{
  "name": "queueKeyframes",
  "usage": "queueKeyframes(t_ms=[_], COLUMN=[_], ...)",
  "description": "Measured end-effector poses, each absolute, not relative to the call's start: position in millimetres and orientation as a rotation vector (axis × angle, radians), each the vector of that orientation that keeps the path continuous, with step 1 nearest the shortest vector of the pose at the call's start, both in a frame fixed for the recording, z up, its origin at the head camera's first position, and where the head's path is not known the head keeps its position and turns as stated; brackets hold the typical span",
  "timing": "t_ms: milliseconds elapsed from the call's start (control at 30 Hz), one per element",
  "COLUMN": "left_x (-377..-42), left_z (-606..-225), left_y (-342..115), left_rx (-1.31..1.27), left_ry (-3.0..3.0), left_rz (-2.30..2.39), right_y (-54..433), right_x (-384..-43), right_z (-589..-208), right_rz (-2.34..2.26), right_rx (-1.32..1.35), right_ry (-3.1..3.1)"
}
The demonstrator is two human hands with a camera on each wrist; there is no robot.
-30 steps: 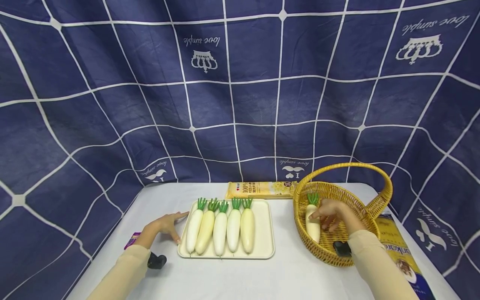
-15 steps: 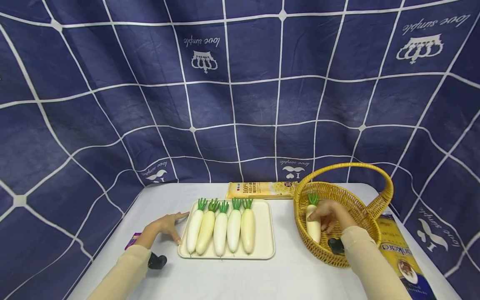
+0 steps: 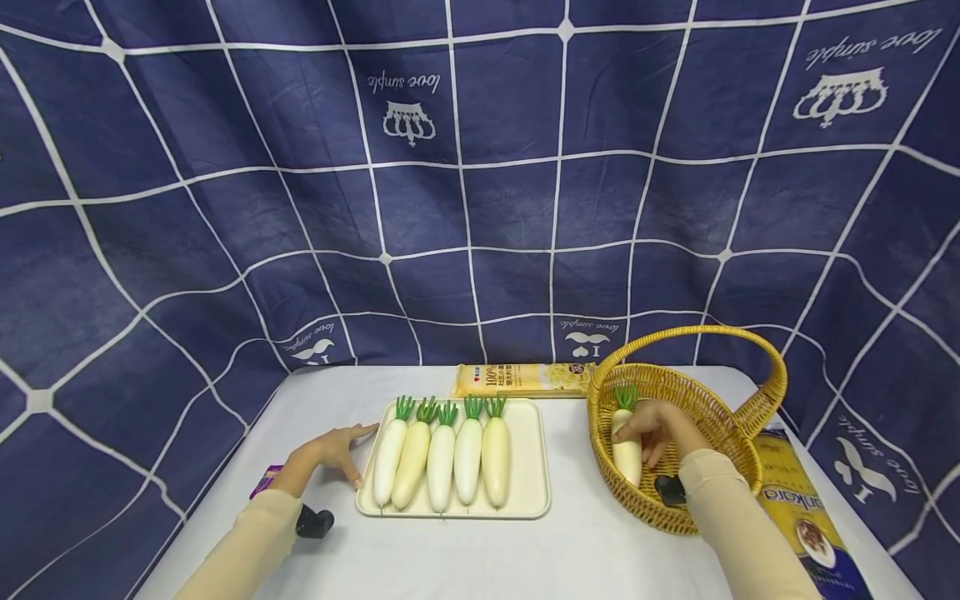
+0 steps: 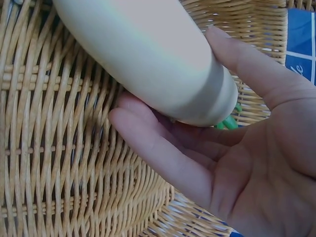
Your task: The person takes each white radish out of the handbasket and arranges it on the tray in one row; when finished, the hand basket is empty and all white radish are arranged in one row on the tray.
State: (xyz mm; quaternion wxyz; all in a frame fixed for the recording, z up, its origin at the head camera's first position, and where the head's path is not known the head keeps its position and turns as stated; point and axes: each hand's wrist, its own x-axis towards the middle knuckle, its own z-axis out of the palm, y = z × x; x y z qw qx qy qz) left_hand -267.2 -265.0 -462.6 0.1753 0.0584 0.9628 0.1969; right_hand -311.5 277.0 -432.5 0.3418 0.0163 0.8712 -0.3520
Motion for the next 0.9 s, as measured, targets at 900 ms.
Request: queueKeyframes(t_ms=[900], left_x=[-266.1], left_z=[-461.2], left_y=[-265.4], left_rx=[0.156], left_ry=[2.719], left_rz=[0.584], right_y=[276.4], right_x=[-313.6], right_z=[-434.2], right_rz=[-0.905], right_rx=[0.038], right_ry=[2.257])
